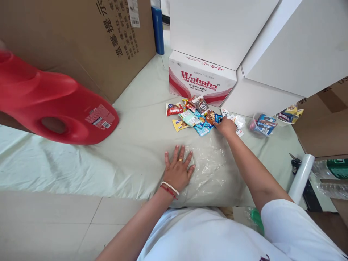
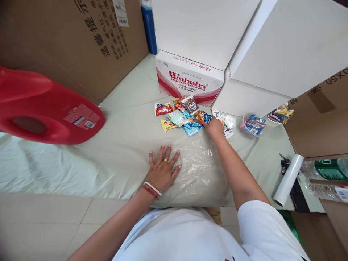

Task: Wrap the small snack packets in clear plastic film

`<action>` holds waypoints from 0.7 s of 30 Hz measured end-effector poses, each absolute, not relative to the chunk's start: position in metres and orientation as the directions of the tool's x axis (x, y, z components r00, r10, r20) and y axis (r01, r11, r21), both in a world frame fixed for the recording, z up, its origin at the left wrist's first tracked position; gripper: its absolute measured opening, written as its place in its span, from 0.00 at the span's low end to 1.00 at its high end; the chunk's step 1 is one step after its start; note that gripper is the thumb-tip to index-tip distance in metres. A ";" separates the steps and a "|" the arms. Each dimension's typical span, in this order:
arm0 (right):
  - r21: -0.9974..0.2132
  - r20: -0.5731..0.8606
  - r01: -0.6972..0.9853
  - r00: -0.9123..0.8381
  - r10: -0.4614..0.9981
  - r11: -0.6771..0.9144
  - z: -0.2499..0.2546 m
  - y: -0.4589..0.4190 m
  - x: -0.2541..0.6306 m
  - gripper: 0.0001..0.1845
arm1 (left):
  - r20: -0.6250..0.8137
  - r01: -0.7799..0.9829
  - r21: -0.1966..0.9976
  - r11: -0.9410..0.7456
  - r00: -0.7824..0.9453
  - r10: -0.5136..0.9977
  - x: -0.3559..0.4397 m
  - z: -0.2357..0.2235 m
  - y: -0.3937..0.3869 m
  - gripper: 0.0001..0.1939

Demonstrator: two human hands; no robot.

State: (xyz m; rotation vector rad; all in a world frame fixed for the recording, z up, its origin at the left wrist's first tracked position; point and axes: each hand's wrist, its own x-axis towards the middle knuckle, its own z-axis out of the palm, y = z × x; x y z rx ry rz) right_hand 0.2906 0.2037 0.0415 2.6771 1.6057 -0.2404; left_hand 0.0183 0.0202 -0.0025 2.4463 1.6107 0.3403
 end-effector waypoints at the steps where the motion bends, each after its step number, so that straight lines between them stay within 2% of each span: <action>1: -0.086 -0.148 0.872 0.467 0.872 -0.482 0.041 0.206 0.291 0.34 | 0.085 0.872 0.284 -0.398 0.391 0.916 0.018 -0.002 0.021 0.30; 5: -0.214 -0.238 0.819 0.484 0.842 -0.532 0.042 0.211 0.296 0.26 | 0.066 0.864 0.300 -0.405 0.404 0.912 0.019 -0.004 0.023 0.30; 9: -0.272 -0.261 0.794 0.482 0.836 -0.543 0.043 0.216 0.291 0.32 | 0.060 0.862 0.302 -0.407 0.409 0.911 0.019 -0.006 0.024 0.30; 11: -0.277 -0.239 0.804 0.474 0.848 -0.527 0.043 0.226 0.282 0.34 | 0.056 0.864 0.298 -0.407 0.409 0.911 0.019 -0.005 0.024 0.31; 14: -0.217 -0.200 0.855 0.434 0.878 -0.472 0.046 0.247 0.265 0.33 | 0.047 0.864 0.296 -0.408 0.414 0.909 0.019 -0.004 0.023 0.33; 19: -0.198 -0.258 0.855 0.427 0.867 -0.480 0.054 0.259 0.262 0.20 | 0.056 0.866 0.294 -0.406 0.408 0.911 0.019 -0.004 0.023 0.36; 21: -0.228 -0.237 0.852 0.421 0.875 -0.472 0.060 0.245 0.273 0.19 | 0.061 0.865 0.297 -0.404 0.405 0.912 0.019 -0.005 0.023 0.36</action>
